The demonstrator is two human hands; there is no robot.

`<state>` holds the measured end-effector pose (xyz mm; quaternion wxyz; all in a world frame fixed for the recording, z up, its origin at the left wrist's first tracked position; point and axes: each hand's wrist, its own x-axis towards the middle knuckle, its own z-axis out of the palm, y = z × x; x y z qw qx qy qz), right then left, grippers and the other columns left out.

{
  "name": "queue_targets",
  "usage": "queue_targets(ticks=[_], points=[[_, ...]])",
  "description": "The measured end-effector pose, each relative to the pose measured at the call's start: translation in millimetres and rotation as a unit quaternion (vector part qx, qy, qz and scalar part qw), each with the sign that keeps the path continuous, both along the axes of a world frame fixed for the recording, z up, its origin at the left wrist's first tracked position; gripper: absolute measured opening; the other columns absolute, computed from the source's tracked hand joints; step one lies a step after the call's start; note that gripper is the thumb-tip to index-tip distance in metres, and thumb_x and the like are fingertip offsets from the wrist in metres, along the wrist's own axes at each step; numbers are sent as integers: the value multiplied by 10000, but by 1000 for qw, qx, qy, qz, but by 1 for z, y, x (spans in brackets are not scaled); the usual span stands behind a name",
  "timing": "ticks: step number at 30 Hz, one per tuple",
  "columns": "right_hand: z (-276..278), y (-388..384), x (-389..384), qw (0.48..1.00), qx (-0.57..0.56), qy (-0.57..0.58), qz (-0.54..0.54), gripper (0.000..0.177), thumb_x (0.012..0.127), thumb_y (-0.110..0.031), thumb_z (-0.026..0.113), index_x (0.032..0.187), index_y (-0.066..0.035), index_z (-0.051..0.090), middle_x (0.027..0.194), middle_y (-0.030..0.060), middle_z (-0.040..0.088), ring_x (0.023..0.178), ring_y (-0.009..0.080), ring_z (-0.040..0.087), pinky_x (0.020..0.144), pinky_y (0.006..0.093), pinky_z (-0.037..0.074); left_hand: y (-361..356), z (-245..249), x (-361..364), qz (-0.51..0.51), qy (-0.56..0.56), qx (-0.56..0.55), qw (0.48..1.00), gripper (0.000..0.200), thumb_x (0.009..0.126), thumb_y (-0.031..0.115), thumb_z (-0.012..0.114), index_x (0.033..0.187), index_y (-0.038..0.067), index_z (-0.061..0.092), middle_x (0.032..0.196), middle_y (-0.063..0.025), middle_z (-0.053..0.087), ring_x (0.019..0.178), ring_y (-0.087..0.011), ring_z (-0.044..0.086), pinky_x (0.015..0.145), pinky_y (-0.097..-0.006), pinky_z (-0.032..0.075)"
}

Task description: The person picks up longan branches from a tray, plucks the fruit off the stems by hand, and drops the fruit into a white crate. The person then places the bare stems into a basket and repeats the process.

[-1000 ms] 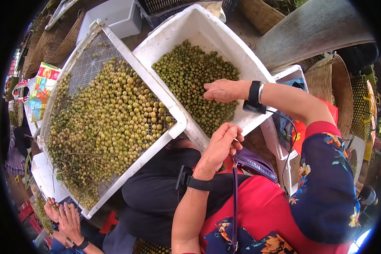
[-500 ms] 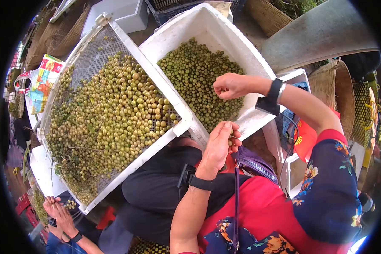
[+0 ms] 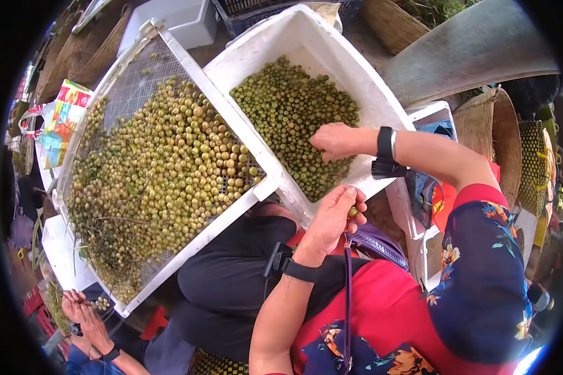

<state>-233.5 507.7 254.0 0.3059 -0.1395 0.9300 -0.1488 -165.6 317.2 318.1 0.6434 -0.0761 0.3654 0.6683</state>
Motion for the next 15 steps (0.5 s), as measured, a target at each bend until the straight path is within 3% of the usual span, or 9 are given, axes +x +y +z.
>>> queue_targets(ticks=[5,10,14,15], points=[[-17,-11,-8,998,52,-5,33,357,675,-307,793,798,5,670,756,180,664,783,368,661,684,440,544,0,1,-6,13,11,4,1000,268,1009,318,458,988,72,562,851,-18,565,680,-81,553,529,-194,415],[-15,-15,-7,990,109,-38,79,132,739,-134,671,807,-20,678,775,169,674,786,358,666,682,439,546,-2,1,-7,10,22,-11,1000,283,1010,330,454,992,70,562,860,-23,569,684,-83,555,536,-197,418],[-7,-12,-9,995,86,-11,40,132,761,-97,591,861,-16,622,840,163,655,833,340,660,693,448,535,-3,3,-7,14,26,-7,1000,283,1010,331,454,994,70,562,859,-23,570,685,-85,556,539,-195,418],[-13,-12,-6,999,14,24,31,148,763,-117,607,870,-15,615,860,161,647,843,336,655,703,446,534,-2,3,-7,8,32,-4,999,283,1010,331,453,996,70,562,859,-23,570,685,-86,556,539,-195,419]])
